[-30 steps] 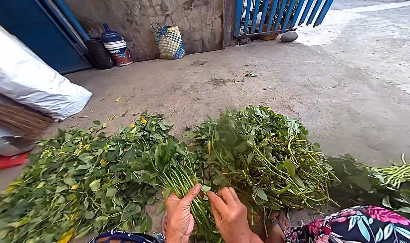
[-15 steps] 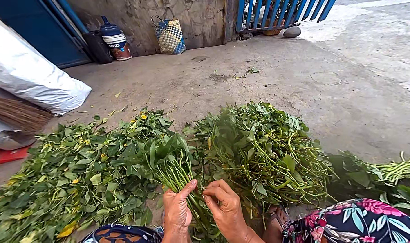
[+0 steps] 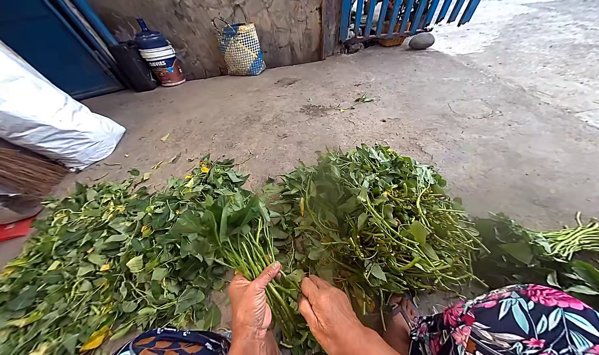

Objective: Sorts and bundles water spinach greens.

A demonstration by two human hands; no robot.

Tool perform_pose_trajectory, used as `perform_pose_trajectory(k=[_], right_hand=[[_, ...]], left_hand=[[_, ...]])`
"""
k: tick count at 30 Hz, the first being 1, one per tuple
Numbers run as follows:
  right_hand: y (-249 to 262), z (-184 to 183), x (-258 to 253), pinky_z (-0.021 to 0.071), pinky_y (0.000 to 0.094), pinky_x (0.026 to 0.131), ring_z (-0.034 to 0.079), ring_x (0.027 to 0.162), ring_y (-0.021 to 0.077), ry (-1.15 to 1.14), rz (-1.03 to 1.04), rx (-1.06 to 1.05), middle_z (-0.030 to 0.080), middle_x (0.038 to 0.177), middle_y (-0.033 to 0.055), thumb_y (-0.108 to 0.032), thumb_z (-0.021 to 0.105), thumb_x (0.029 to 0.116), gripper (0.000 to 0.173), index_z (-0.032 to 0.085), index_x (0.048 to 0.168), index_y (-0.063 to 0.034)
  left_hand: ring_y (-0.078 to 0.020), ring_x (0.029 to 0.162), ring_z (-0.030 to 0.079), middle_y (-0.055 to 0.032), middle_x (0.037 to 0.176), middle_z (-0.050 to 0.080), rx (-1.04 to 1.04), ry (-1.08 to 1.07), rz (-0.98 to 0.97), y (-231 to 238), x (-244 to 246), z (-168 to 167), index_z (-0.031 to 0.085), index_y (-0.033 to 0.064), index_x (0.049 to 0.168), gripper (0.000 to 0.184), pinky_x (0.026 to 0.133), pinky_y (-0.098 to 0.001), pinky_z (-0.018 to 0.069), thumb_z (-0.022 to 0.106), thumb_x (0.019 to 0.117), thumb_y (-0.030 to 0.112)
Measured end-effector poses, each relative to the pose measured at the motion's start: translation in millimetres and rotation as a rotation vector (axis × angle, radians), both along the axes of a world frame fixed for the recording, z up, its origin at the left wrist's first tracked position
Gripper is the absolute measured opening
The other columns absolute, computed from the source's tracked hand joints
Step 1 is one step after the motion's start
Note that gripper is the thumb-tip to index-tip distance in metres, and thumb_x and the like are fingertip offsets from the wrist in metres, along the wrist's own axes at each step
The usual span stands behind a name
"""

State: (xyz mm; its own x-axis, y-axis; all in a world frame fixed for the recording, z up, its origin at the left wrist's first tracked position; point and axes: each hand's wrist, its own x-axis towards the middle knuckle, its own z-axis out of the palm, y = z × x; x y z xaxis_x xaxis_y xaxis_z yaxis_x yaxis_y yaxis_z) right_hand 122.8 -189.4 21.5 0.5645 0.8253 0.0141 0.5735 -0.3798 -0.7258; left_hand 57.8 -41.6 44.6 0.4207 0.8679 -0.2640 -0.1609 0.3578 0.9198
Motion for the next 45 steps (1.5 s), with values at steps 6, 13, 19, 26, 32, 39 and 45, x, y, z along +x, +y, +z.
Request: perform_pose_trajectory(k=[6,13,19,26,32,39,45], right_hand=[[-52.8,-9.9,1.7,0.0600,0.0506,0.075,0.069,0.103,0.0364,-0.017,-0.018,-0.254,0.062,0.125,0.0208,-0.027,0.060,0.0961,0.030,0.070,0.114,-0.0046],[0.2,24.9,11.8,0.0589,0.0438,0.079,0.068,0.093,0.0229,0.100,-0.043,0.115,0.068,0.106,0.0094,-0.032,0.057,0.1023,0.036,0.064,0.132,-0.0130],[2.2,28.1,13.0,0.0559,0.0461,0.080,0.068,0.090,0.0274,0.264,0.032,0.017,0.067,0.096,0.0149,-0.029,0.043,0.1073,0.035,0.065,0.110,-0.0019],[-47.0,43.4,50.0,0.0604,0.0464,0.080,0.069,0.099,0.0267,0.007,-0.137,-0.080,0.065,0.114,0.0137,-0.033,0.046,0.1064,0.035,0.070,0.108,-0.0077],[-57.9,6.3,174.1,0.0447,0.0634,0.098,0.056,0.123,0.0460,-0.140,-0.765,-0.334,0.062,0.126,0.0259,-0.031,0.061,0.1023,0.036,0.070,0.120,-0.0006],[-60.7,32.4,169.1,0.0574,0.0521,0.077,0.068,0.087,0.0324,-0.364,-0.925,0.287,0.066,0.100,0.0182,-0.014,0.050,0.1067,0.021,0.063,0.111,0.0027],[-72.5,22.2,178.5,0.0503,0.0608,0.098,0.067,0.114,0.0405,0.061,-0.771,-0.309,0.069,0.118,0.0225,-0.024,0.044,0.1093,0.035,0.066,0.129,-0.0034]], left_hand=[[-0.0259,0.068,0.072,-0.0205,0.081,0.072,0.031,-0.003,0.174,30.4,-15.1,15.7,0.059,-0.0120,0.109,0.026,0.064,-0.0354,0.0634,0.065,0.0855,-0.018],[-0.0267,0.080,0.074,-0.0226,0.091,0.073,0.019,0.010,-0.076,-13.4,6.5,4.2,0.062,-0.0132,0.107,0.038,0.073,-0.0390,0.0646,0.076,0.0721,-0.020],[-0.0258,0.076,0.074,-0.0210,0.089,0.072,0.005,-0.015,-0.064,-14.5,2.4,4.1,0.059,-0.0117,0.106,0.038,0.070,-0.0385,0.0644,0.071,0.0710,-0.023],[-0.0210,0.069,0.072,-0.0124,0.082,0.071,0.038,-0.053,0.280,21.9,-8.2,10.8,0.058,-0.0066,0.115,0.026,0.064,-0.0337,0.0636,0.063,0.0904,-0.014],[-0.0197,0.074,0.074,-0.0077,0.083,0.072,-0.361,-0.194,0.048,20.6,-12.6,18.3,0.061,0.0035,0.110,0.019,0.072,-0.0369,0.0644,0.042,0.1084,0.007],[-0.0285,0.081,0.076,-0.0153,0.090,0.073,-0.488,-0.334,-0.122,10.9,-6.3,15.9,0.060,0.0020,0.104,0.021,0.075,-0.0455,0.0655,0.039,0.1074,0.005],[-0.0332,0.080,0.075,-0.0190,0.088,0.073,-0.430,-0.259,-0.124,5.0,0.2,4.2,0.058,-0.0007,0.105,0.016,0.074,-0.0492,0.0648,0.042,0.1050,0.000]])
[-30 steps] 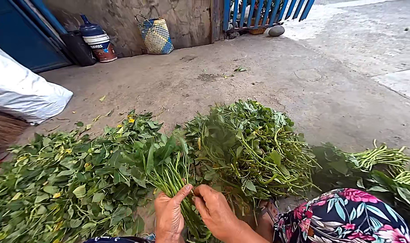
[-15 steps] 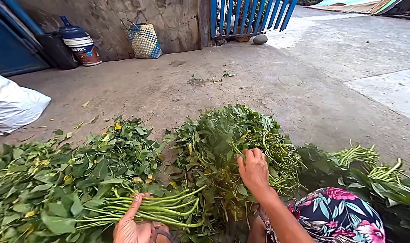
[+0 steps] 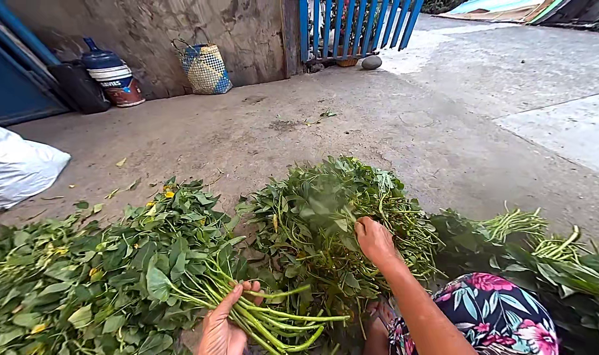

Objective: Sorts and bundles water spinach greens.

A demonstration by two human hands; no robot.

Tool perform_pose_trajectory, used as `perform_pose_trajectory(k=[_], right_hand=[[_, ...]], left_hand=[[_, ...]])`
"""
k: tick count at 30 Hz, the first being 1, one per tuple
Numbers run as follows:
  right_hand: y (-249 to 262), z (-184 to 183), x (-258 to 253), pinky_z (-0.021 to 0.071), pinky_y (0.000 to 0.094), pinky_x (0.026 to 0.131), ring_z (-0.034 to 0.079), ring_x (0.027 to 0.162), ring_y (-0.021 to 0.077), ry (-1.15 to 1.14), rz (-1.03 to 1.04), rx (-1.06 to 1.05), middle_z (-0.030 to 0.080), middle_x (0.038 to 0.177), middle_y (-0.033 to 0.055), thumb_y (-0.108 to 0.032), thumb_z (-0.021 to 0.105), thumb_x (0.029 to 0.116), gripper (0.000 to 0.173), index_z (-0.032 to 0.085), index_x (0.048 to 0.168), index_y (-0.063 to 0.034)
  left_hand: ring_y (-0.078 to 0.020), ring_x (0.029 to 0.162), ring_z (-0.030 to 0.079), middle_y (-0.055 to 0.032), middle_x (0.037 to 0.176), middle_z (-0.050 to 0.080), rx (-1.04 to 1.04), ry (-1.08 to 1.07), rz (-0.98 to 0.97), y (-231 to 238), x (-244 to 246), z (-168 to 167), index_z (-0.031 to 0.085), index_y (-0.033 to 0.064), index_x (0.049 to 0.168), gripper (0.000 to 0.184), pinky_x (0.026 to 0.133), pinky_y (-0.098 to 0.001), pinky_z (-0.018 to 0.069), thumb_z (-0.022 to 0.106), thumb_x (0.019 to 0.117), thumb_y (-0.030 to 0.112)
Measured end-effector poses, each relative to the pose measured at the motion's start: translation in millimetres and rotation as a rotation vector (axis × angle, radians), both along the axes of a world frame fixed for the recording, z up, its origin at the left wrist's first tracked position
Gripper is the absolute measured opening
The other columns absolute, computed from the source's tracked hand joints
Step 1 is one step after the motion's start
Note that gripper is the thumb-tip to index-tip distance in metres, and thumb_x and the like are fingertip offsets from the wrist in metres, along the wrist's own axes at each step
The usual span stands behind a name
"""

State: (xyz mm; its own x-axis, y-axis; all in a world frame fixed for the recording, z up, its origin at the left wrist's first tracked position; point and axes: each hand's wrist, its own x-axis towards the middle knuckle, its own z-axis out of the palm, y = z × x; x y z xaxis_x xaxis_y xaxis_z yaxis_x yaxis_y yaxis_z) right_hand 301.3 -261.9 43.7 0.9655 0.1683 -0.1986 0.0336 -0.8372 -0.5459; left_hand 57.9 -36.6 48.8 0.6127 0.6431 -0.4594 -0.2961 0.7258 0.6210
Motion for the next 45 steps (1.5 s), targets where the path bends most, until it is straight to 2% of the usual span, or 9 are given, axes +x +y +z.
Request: perform_pose_trajectory(k=[4,6,10,14,18,26,37,39,45], right_hand=[[1.3,-10.9,-28.0,0.0565,0.0507,0.086,0.069,0.093,0.0278,-0.521,-0.079,0.423,0.070,0.101,0.0136,-0.016,0.057,0.1047,0.022,0.071,0.114,-0.0027],[4.0,-17.3,-28.6,0.0556,0.0481,0.088,0.067,0.097,0.0290,-0.697,-0.031,0.390,0.069,0.101,0.0138,-0.013,0.060,0.1013,0.021,0.070,0.115,-0.0012],[1.0,-6.5,-19.9,0.0523,0.0533,0.097,0.063,0.113,0.0374,-0.294,0.110,-0.019,0.070,0.109,0.0159,-0.012,0.064,0.0984,0.021,0.076,0.115,-0.0052],[3.0,-2.5,-36.1,0.0558,0.0512,0.084,0.066,0.095,0.0310,-0.525,0.002,0.317,0.069,0.096,0.0113,-0.009,0.073,0.0925,0.015,0.077,0.107,-0.0054],[15.2,-17.1,-53.2,0.0566,0.0465,0.087,0.068,0.094,0.0211,-0.210,0.024,0.497,0.072,0.097,0.0055,-0.015,0.074,0.0922,0.016,0.076,0.106,-0.0085],[58.5,-33.9,-139.6,0.0558,0.0324,0.088,0.066,0.096,0.0120,-0.159,0.275,0.688,0.071,0.095,-0.0029,-0.018,0.070,0.0901,0.018,0.077,0.106,-0.0126],[68.9,-23.8,-152.9,0.0595,0.0283,0.080,0.070,0.086,0.0107,0.323,0.283,0.909,0.074,0.093,0.0024,-0.023,0.071,0.0941,0.020,0.073,0.105,-0.0054],[72.8,-29.6,-157.5,0.0598,0.0276,0.079,0.070,0.085,0.0103,0.216,0.248,0.920,0.073,0.092,0.0010,-0.021,0.070,0.0958,0.016,0.074,0.102,-0.0070],[50.5,-56.2,-163.3,0.0595,0.0298,0.074,0.068,0.087,0.0186,-0.742,0.594,0.507,0.068,0.089,0.0047,-0.010,0.058,0.0982,0.015,0.072,0.093,-0.0097]], left_hand=[[-0.0298,0.074,0.074,-0.0164,0.083,0.071,0.011,0.041,0.024,-3.9,2.8,-6.2,0.059,-0.0010,0.105,0.014,0.073,-0.0498,0.0648,0.044,0.1027,-0.002],[-0.0294,0.073,0.074,-0.0166,0.083,0.071,0.017,0.045,0.026,-4.8,4.9,-5.8,0.059,-0.0017,0.106,0.014,0.072,-0.0488,0.0651,0.045,0.1017,-0.004],[-0.0317,0.075,0.075,-0.0219,0.090,0.073,0.046,0.075,-0.002,-8.4,7.4,-3.7,0.057,-0.0050,0.111,0.014,0.070,-0.0462,0.0648,0.049,0.0999,-0.006],[-0.0312,0.074,0.075,-0.0244,0.093,0.073,0.093,0.116,-0.016,-16.8,12.1,1.5,0.056,-0.0077,0.114,0.017,0.066,-0.0439,0.0645,0.051,0.0981,-0.009],[-0.0312,0.069,0.073,-0.0244,0.087,0.072,0.165,0.096,-0.039,-26.9,18.0,2.6,0.055,-0.0096,0.115,0.022,0.063,-0.0437,0.0645,0.056,0.0937,-0.014],[-0.0303,0.070,0.072,-0.0255,0.084,0.070,0.353,0.112,-0.024,-41.8,28.4,-4.4,0.059,-0.0139,0.110,0.034,0.066,-0.0416,0.0639,0.072,0.0782,-0.017],[-0.0264,0.082,0.074,-0.0226,0.092,0.073,0.458,0.244,-0.068,-34.3,23.1,-8.3,0.063,-0.0129,0.107,0.043,0.074,-0.0374,0.0646,0.081,0.0682,-0.018],[-0.0243,0.079,0.073,-0.0211,0.090,0.072,0.454,0.254,-0.033,-36.7,25.9,-8.9,0.063,-0.0121,0.104,0.040,0.072,-0.0357,0.0641,0.080,0.0683,-0.019],[-0.0234,0.066,0.070,-0.0196,0.085,0.071,0.401,0.286,0.217,-28.3,29.2,-11.8,0.061,-0.0119,0.109,0.032,0.060,-0.0352,0.0631,0.073,0.0797,-0.018]])
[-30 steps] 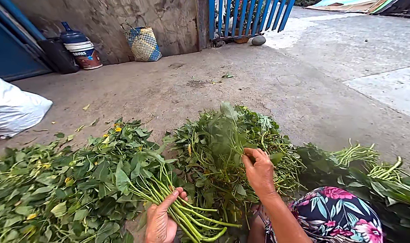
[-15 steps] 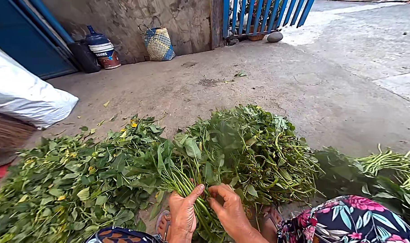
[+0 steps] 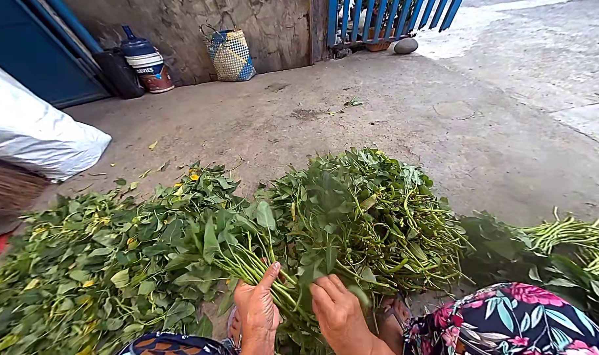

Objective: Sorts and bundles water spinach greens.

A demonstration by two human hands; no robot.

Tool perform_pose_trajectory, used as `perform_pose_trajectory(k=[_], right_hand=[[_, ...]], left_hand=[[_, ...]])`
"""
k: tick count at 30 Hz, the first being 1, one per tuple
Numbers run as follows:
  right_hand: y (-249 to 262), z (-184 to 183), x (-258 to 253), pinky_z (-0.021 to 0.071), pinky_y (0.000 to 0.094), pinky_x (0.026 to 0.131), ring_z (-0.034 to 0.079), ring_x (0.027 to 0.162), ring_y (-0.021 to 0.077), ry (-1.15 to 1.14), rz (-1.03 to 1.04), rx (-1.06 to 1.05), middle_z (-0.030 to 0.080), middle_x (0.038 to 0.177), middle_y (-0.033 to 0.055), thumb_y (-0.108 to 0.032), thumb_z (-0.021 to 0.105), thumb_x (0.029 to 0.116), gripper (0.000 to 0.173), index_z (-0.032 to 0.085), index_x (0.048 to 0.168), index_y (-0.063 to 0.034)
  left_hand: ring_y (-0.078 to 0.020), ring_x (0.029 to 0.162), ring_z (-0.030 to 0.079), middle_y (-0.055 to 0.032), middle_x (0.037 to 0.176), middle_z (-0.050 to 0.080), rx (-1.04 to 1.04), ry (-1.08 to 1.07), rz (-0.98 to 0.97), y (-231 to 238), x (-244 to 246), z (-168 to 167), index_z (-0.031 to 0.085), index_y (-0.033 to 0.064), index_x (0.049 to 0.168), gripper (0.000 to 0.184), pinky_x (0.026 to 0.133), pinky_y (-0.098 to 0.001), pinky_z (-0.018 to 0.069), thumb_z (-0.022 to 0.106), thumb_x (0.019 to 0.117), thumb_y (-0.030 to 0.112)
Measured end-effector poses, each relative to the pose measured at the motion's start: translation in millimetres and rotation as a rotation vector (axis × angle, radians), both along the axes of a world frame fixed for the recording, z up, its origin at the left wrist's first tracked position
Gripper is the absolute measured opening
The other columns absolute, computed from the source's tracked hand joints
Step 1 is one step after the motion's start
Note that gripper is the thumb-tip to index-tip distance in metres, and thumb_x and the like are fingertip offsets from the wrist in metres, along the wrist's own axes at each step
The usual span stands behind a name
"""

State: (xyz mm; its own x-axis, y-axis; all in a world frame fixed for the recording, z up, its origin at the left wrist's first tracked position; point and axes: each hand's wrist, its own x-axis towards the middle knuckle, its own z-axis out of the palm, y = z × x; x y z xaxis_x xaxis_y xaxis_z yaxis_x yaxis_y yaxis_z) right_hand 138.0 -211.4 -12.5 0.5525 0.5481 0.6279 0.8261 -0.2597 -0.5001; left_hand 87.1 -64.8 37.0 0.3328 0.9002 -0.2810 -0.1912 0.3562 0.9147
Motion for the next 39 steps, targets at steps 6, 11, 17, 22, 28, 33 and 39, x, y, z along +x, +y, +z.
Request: perform_pose_trajectory(k=[6,11,17,22,28,33,39], right_hand=[[-58.1,17.1,10.3,0.0594,0.0504,0.086,0.066,0.111,0.0431,0.232,-0.177,-0.724,0.070,0.104,0.0239,-0.026,0.069,0.0935,0.031,0.073,0.096,0.0048],[-24.4,64.3,18.2,0.0564,0.0427,0.066,0.067,0.088,0.0299,-0.036,-0.266,-0.428,0.066,0.089,0.0090,-0.040,0.073,0.0852,0.031,0.066,0.078,-0.0104],[27.9,39.1,6.1,0.0528,0.0507,0.098,0.069,0.099,0.0284,0.007,-0.019,-0.494,0.069,0.093,0.0086,-0.020,0.056,0.0977,0.018,0.069,0.093,-0.0092],[27.1,36.8,-1.0,0.0546,0.0457,0.088,0.067,0.091,0.0246,-0.015,-0.031,-0.468,0.065,0.086,0.0048,-0.026,0.052,0.0966,0.022,0.067,0.087,-0.0133],[-30.6,30.2,-6.8,0.0563,0.0415,0.078,0.067,0.075,0.0226,-0.278,-0.090,-0.505,0.063,0.073,0.0027,-0.022,0.055,0.0898,0.018,0.061,0.075,-0.0137],[-98.7,19.1,-7.0,0.0553,0.0536,0.087,0.068,0.104,0.0354,0.021,-0.059,-0.731,0.070,0.106,0.0150,-0.029,0.065,0.0927,0.021,0.075,0.094,-0.0103],[-38.0,2.4,40.2,0.0546,0.0544,0.090,0.067,0.108,0.0406,0.143,-0.381,-0.906,0.068,0.114,0.0223,0.000,0.067,0.0866,0.033,0.067,0.119,-0.0010]], left_hand=[[-0.0232,0.063,0.070,-0.0176,0.083,0.071,0.067,0.028,0.096,26.7,-11.8,4.7,0.062,-0.0105,0.108,0.031,0.057,-0.0354,0.0633,0.073,0.0802,-0.018],[-0.0260,0.067,0.072,-0.0204,0.087,0.071,0.037,0.045,-0.020,4.3,-4.4,3.7,0.061,-0.0124,0.110,0.035,0.061,-0.0382,0.0646,0.074,0.0777,-0.020],[-0.0283,0.074,0.073,-0.0242,0.089,0.071,-0.004,-0.073,-0.128,-3.5,-4.7,3.8,0.059,-0.0147,0.112,0.037,0.068,-0.0398,0.0645,0.074,0.0780,-0.018],[-0.0275,0.068,0.071,-0.0244,0.087,0.070,-0.143,-0.057,-0.257,8.8,-15.9,4.1,0.054,-0.0131,0.116,0.040,0.063,-0.0399,0.0637,0.071,0.0799,-0.015],[-0.0209,0.065,0.071,-0.0150,0.081,0.070,-0.022,0.014,0.075,31.7,-27.8,16.4,0.057,-0.0077,0.114,0.029,0.061,-0.0361,0.0635,0.068,0.0876,-0.012],[-0.0177,0.069,0.070,-0.0090,0.085,0.068,0.105,-0.047,0.352,70.0,-46.2,33.7,0.054,-0.0027,0.117,0.032,0.064,-0.0348,0.0637,0.067,0.0897,-0.010],[-0.0275,0.069,0.073,-0.0176,0.083,0.070,-0.221,-0.087,0.005,33.8,-31.3,15.7,0.055,-0.0066,0.115,0.020,0.068,-0.0448,0.0654,0.057,0.0959,-0.007]])
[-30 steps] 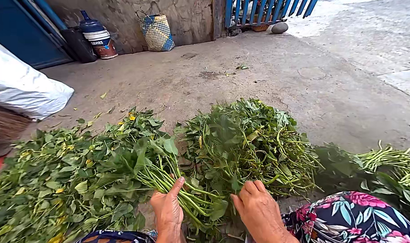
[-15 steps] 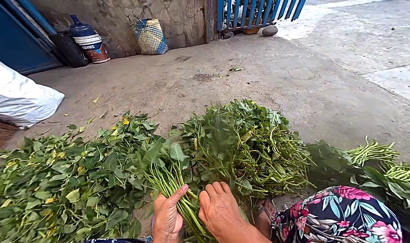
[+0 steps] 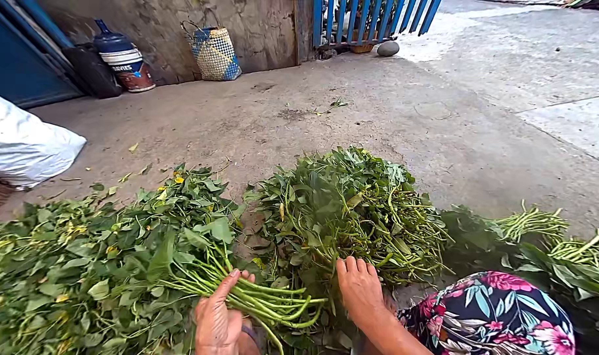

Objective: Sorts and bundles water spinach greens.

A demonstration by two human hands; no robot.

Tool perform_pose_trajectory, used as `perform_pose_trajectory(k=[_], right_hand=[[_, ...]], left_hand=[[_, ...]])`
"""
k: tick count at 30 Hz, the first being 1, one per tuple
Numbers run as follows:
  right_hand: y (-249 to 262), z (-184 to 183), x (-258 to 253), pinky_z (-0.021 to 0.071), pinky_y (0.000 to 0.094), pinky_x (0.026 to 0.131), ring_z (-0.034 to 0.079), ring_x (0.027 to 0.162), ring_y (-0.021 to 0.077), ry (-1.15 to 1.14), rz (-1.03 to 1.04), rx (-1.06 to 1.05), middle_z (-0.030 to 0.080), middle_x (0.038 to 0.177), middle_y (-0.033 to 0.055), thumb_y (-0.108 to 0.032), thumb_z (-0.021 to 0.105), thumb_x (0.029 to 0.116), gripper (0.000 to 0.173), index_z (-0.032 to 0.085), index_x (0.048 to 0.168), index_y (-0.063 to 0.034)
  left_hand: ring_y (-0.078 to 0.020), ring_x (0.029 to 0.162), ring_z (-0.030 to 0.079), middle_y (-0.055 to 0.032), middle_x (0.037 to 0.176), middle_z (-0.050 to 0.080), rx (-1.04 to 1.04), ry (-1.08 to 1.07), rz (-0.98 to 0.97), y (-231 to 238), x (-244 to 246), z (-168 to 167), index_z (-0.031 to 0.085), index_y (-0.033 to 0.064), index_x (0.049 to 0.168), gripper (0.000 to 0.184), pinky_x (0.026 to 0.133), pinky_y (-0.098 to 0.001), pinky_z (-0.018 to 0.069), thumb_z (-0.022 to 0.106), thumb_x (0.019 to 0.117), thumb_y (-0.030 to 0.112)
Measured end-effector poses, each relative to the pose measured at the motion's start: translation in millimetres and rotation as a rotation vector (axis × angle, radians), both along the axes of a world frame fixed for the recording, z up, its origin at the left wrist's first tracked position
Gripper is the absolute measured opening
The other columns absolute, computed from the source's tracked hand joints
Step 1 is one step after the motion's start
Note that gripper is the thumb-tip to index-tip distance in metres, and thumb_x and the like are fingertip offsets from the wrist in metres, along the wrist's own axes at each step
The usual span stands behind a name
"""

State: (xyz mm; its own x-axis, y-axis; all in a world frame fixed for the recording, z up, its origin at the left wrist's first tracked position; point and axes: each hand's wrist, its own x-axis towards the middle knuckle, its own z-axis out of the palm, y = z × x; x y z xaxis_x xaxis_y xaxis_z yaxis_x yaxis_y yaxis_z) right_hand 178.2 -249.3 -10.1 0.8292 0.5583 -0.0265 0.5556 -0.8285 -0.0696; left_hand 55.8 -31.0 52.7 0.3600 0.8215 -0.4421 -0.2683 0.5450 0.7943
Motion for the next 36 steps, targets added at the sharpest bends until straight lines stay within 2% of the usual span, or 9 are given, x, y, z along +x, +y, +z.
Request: perform_pose_trajectory(k=[2,4,7,11,15,23,32,34,36], right_hand=[[11.7,8.1,8.6,0.0570,0.0496,0.090,0.065,0.115,0.0385,0.187,-0.106,0.037,0.064,0.123,0.0229,0.004,0.054,0.0941,0.030,0.061,0.123,0.0014],[7.6,8.8,2.3,0.0606,0.0440,0.084,0.070,0.101,0.0315,0.160,-0.178,0.406,0.066,0.114,0.0194,-0.004,0.049,0.0987,0.023,0.063,0.116,0.0039],[-1.4,11.7,-4.7,0.0590,0.0334,0.075,0.066,0.082,0.0159,0.281,-0.250,0.944,0.066,0.099,0.0094,-0.012,0.052,0.0991,0.037,0.056,0.131,0.0050],[-8.8,27.8,-5.6,0.0606,0.0331,0.074,0.069,0.084,0.0191,0.906,-0.446,1.307,0.069,0.109,0.0136,-0.008,0.055,0.1002,0.034,0.061,0.131,0.0035],[2.5,31.3,-27.3,0.0626,0.0333,0.078,0.069,0.088,0.0192,0.823,-0.196,1.306,0.067,0.107,0.0106,-0.007,0.054,0.0988,0.034,0.063,0.130,0.0009],[32.4,-7.9,-57.4,0.0575,0.0279,0.085,0.065,0.095,0.0178,-0.030,0.478,1.050,0.065,0.099,0.0084,-0.011,0.055,0.1021,0.022,0.070,0.118,-0.0096],[23.6,-4.6,-44.5,0.0599,0.0272,0.073,0.067,0.087,0.0171,0.149,0.485,0.934,0.063,0.103,0.0133,-0.014,0.056,0.1014,0.023,0.067,0.120,-0.0072],[26.1,2.7,-45.2,0.0586,0.0310,0.068,0.065,0.083,0.0162,0.414,0.381,0.932,0.062,0.114,0.0168,-0.039,0.063,0.0991,0.053,0.057,0.134,0.0004],[36.3,16.8,-46.6,0.0596,0.0350,0.081,0.066,0.099,0.0150,0.710,0.223,0.992,0.061,0.128,0.0122,-0.060,0.073,0.0876,0.086,0.048,0.149,-0.0056]], left_hand=[[-0.0301,0.069,0.073,-0.0209,0.083,0.070,-0.060,-0.010,-0.042,-3.0,3.0,-4.4,0.054,-0.0075,0.115,0.020,0.066,-0.0452,0.0651,0.056,0.0952,-0.009],[-0.0309,0.072,0.074,-0.0231,0.088,0.071,-0.074,-0.012,-0.061,-5.2,3.9,-5.8,0.054,-0.0084,0.115,0.020,0.066,-0.0445,0.0648,0.056,0.0948,-0.010],[-0.0318,0.076,0.074,-0.0253,0.095,0.072,-0.066,-0.019,-0.094,-7.2,6.0,-8.1,0.054,-0.0102,0.118,0.024,0.067,-0.0439,0.0643,0.056,0.0938,-0.012],[-0.0315,0.067,0.073,-0.0241,0.083,0.071,-0.040,0.009,-0.131,-11.6,8.1,-8.8,0.054,-0.0109,0.117,0.028,0.062,-0.0440,0.0644,0.062,0.0904,-0.013],[-0.0304,0.064,0.072,-0.0237,0.081,0.070,-0.047,0.024,-0.167,-18.6,9.8,-8.7,0.055,-0.0113,0.117,0.030,0.060,-0.0424,0.0641,0.065,0.0882,-0.015],[-0.0311,0.072,0.073,-0.0253,0.089,0.070,-0.036,-0.099,-0.310,-28.0,6.3,-15.1,0.054,-0.0107,0.117,0.036,0.066,-0.0445,0.0646,0.066,0.0837,-0.014],[-0.0278,0.075,0.074,-0.0217,0.090,0.072,0.128,-0.091,-0.363,-24.7,2.2,-14.4,0.056,-0.0103,0.111,0.047,0.064,-0.0410,0.0649,0.075,0.0679,-0.016],[-0.0278,0.077,0.074,-0.0224,0.090,0.072,0.137,-0.092,-0.384,-26.6,3.0,-15.1,0.057,-0.0115,0.110,0.050,0.067,-0.0408,0.0647,0.076,0.0641,-0.018],[-0.0261,0.081,0.074,-0.0221,0.093,0.072,0.160,-0.085,-0.396,-31.6,5.5,-17.1,0.057,-0.0121,0.110,0.052,0.072,-0.0400,0.0644,0.076,0.0622,-0.019]])
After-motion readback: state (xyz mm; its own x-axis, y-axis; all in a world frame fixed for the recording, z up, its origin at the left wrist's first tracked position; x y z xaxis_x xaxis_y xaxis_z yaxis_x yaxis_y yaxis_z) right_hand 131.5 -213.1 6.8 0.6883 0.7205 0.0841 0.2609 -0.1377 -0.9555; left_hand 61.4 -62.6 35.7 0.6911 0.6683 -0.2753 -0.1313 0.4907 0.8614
